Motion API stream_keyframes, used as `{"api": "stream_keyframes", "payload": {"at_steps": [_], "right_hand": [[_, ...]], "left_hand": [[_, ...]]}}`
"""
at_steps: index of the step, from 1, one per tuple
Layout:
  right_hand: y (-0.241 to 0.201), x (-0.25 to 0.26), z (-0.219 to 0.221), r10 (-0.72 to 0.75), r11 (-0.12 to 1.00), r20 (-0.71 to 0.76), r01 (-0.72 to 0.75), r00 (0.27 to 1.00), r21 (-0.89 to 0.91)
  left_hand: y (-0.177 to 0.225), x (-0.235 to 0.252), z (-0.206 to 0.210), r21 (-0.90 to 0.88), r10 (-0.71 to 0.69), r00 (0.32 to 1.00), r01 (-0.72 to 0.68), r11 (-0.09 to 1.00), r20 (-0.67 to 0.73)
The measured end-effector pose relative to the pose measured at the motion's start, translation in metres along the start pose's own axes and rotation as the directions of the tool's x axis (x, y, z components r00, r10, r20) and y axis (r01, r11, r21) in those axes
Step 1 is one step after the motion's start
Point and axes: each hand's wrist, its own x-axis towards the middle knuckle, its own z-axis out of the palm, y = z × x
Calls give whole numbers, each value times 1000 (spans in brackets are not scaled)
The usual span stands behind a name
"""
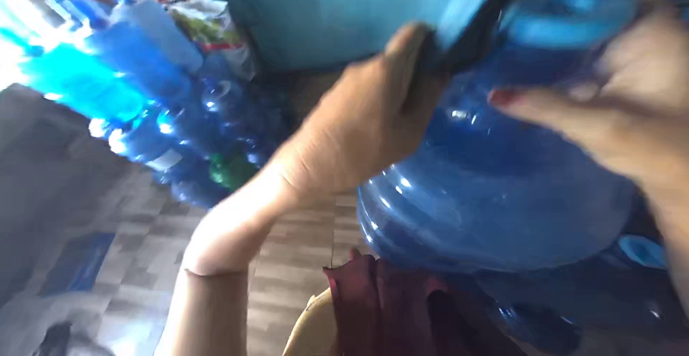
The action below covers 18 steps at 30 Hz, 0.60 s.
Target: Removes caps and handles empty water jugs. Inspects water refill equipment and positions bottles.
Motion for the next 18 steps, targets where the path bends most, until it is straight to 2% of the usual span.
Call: {"api": "stream_keyframes", "payload": {"at_steps": [3, 5, 7, 10, 12, 15, 18], "right_hand": [[-6, -46, 95, -1, 993, 85, -9, 996, 116], [-3, -82, 158, 9, 983, 147, -35, 989, 180], [-6, -118, 218, 31, 975, 234, -82, 972, 209], [-34, -154, 293, -1, 965, 376, -98, 927, 243], [-52, -160, 328, -80, 947, 423, -64, 903, 316], [-73, -151, 362, -206, 903, 464, -14, 861, 428], [-88, -140, 387, -288, 878, 455, 42, 843, 477]], "left_hand": [[-41, -109, 11, -37, -193, 981, 192, 981, -28], [-64, -181, 23, -116, -339, 941, 336, 934, -1], [-79, -245, 28, -114, -498, 867, 498, 859, 35], [-93, -317, 21, 19, -684, 723, 685, 728, 95], [-101, -361, 18, -14, -728, 685, 728, 685, 7], [-104, -414, -2, -125, -735, 638, 730, 672, -228], [-89, -446, -19, -127, -642, 677, 647, 752, -360]]}}
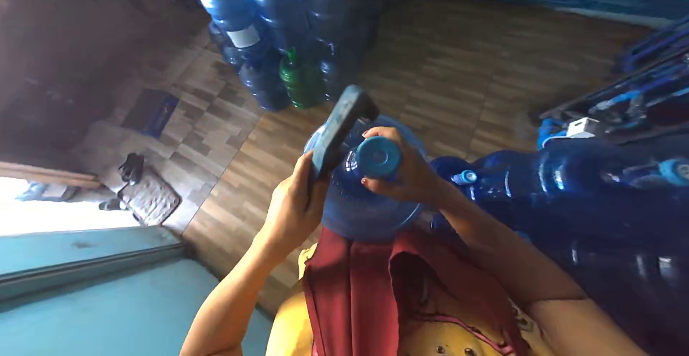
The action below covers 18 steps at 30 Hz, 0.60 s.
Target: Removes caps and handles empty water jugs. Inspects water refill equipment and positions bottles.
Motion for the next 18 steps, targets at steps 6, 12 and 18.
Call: {"api": "stream_keyframes", "payload": {"at_steps": [6, 12, 18], "right_hand": [[-1, 39, 28, 1, 999, 49, -3, 999, 44], [-6, 67, 50, -91, 996, 127, 90, 988, 11], [4, 60, 68, 14, 998, 216, -26, 976, 51]], "left_hand": [[-13, -36, -11, 169, 119, 980, -92, 981, -162], [-29, -37, -9, 237, 122, 957, -58, 970, -262], [-10, -42, -37, 301, -141, 989, 151, 942, -54]]}}
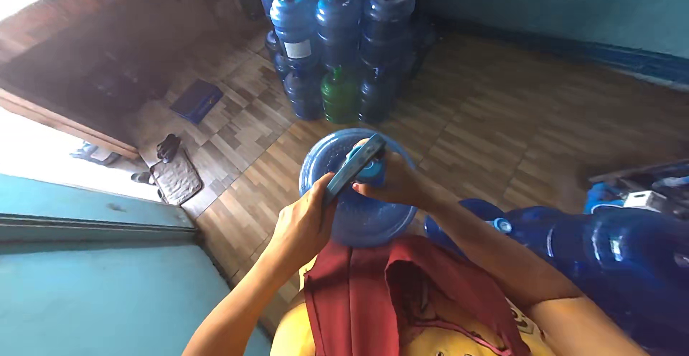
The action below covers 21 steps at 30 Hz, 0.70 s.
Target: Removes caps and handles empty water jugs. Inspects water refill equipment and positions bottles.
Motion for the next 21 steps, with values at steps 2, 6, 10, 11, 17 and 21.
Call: {"api": "stream_keyframes", "payload": {"at_steps": [2, 6, 10, 11, 17, 21], "right_hand": [[6, -3, 11, 4, 1000, -10, -4, 1000, 18], [6, -1, 23, 15, 991, -67, -6, 998, 133], [1, 1, 27, 58, 978, -67, -43, 996, 202], [1, 2, 28, 55, 978, -73, -39, 996, 206], [-2, 7, 42, 48, 994, -51, -43, 998, 99], [-4, 15, 54, -2, 997, -44, -2, 999, -79]], "left_hand": [[-1, -3, -2, 10, -55, 996, 55, 998, 68], [9, -9, -11, 89, -93, 990, 84, 993, 102], [13, -9, -19, 167, -91, 989, 71, 983, 116], [13, -9, -21, 177, -93, 988, 71, 982, 121], [13, -12, -48, 270, -92, 990, 59, 961, 110], [-10, -12, -68, 219, -70, 987, 38, 975, 143]]}}
